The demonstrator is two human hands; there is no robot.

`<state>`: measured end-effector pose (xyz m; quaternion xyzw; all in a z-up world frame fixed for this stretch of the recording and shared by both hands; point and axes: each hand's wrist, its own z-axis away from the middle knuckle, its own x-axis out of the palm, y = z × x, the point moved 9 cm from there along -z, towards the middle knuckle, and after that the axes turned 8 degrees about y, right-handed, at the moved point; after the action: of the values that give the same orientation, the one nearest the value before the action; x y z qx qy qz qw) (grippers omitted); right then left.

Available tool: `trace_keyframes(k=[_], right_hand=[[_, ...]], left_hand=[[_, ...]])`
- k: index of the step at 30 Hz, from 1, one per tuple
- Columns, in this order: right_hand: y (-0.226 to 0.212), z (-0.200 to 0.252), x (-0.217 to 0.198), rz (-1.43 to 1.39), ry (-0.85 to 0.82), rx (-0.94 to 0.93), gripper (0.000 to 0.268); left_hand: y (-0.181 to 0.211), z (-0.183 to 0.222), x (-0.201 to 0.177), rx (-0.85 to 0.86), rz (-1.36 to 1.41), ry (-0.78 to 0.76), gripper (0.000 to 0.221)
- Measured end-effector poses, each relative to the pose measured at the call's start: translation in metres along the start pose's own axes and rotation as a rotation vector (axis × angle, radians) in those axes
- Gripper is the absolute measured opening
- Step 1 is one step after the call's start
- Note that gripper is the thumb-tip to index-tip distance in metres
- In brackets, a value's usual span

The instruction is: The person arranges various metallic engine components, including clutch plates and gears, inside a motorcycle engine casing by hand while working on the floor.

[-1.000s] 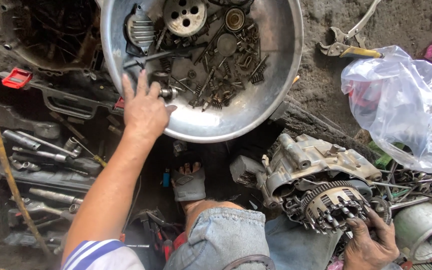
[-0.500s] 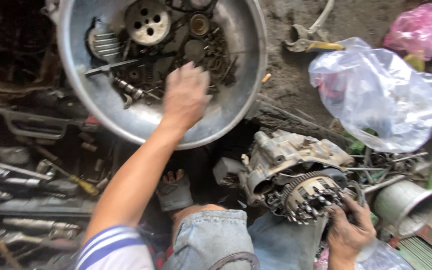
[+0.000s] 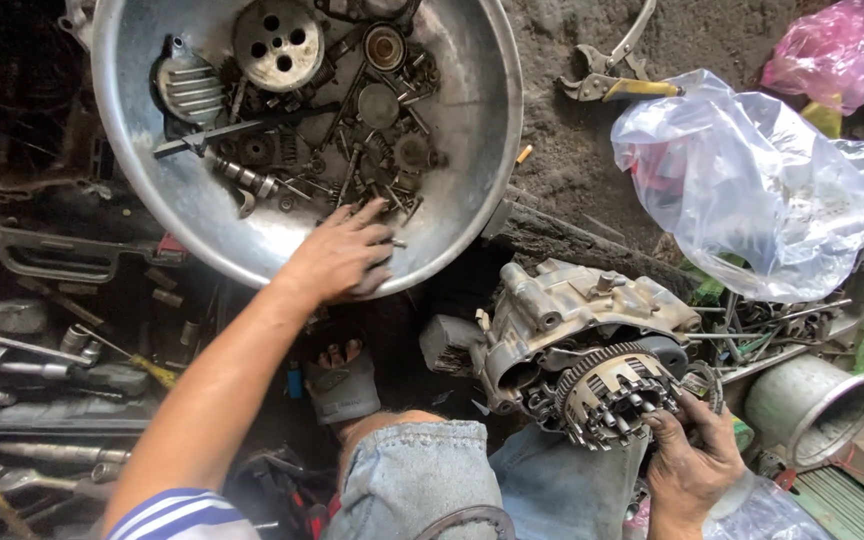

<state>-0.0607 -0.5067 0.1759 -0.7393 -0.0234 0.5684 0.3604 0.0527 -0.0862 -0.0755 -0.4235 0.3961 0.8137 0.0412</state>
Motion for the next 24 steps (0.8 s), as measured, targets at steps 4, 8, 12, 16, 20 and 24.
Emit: trace_keyframes(k=[4, 8, 12, 16, 20, 24], right_hand=[[0.004, 0.001, -0.001, -0.031, 0.003, 0.015, 0.049], [-0.001, 0.000, 0.000, -0.012, -0.019, -0.004, 0.047], [-0.002, 0.000, 0.002, -0.056, -0.021, 0.012, 0.048], [0.002, -0.001, 0.002, -0.092, -0.002, -0.001, 0.045], [-0.005, -0.001, 0.000, 0.016, 0.005, -0.005, 0.051], [0.005, -0.002, -0.001, 0.027, -0.001, -0.001, 0.054]], left_hand=[[-0.012, -0.004, -0.030, -0.042, 0.104, 0.006, 0.033], [-0.036, -0.048, -0.104, -0.207, -0.157, 0.709, 0.042], [-0.089, -0.080, -0.064, -0.547, -0.170, 0.468, 0.061], [-0.057, -0.027, -0.047, -0.410, -0.157, 0.654, 0.045], [-0.050, 0.011, -0.021, -0.506, -0.029, 0.359, 0.041], [-0.031, 0.018, -0.027, -0.464, -0.134, 0.171, 0.055]])
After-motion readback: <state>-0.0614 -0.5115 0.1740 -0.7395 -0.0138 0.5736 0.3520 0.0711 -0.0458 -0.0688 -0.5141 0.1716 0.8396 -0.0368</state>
